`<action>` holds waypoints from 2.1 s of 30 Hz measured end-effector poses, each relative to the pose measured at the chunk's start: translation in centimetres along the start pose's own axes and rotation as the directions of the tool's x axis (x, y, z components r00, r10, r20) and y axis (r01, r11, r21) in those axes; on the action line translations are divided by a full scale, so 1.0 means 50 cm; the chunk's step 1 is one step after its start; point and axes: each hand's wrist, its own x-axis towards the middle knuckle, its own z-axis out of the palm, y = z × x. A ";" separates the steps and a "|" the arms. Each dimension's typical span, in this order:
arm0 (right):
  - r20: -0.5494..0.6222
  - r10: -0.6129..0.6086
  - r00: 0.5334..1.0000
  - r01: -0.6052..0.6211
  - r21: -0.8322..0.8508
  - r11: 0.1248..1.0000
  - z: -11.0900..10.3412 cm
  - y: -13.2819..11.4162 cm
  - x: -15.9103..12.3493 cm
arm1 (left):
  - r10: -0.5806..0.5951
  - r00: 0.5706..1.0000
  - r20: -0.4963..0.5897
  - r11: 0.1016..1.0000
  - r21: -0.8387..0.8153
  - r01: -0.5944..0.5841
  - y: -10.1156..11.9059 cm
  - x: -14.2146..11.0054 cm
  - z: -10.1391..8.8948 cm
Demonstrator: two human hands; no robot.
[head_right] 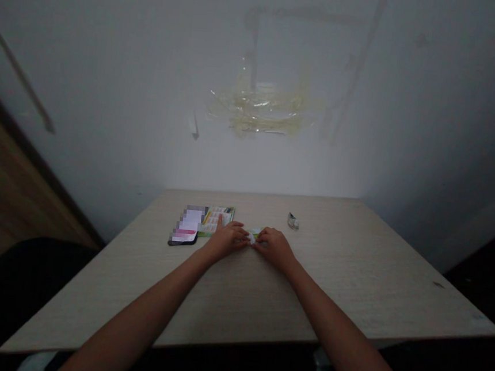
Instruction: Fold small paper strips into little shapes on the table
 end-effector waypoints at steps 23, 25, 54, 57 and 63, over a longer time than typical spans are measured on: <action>0.000 0.000 1.000 0.000 0.042 0.999 -0.002 0.000 -0.001 | -0.072 0.997 -0.036 0.988 -0.141 0.066 -0.018 0.004 0.015; 0.006 0.003 1.000 -0.003 0.038 0.999 0.000 0.002 -0.001 | -0.092 0.995 -0.048 0.984 -0.159 0.083 -0.014 0.006 0.019; -0.044 0.095 0.995 -0.090 0.099 0.991 0.024 0.029 0.007 | -0.010 0.993 -0.121 0.999 0.036 0.015 0.008 -0.007 0.009; -0.045 0.078 0.996 -0.073 0.103 0.992 0.022 0.026 0.005 | -0.032 0.996 -0.086 0.998 0.046 0.036 0.011 -0.008 0.011; -0.037 0.043 0.998 -0.039 0.103 0.994 0.012 0.022 0.001 | -0.045 0.997 -0.070 0.996 0.075 0.051 0.015 -0.010 0.009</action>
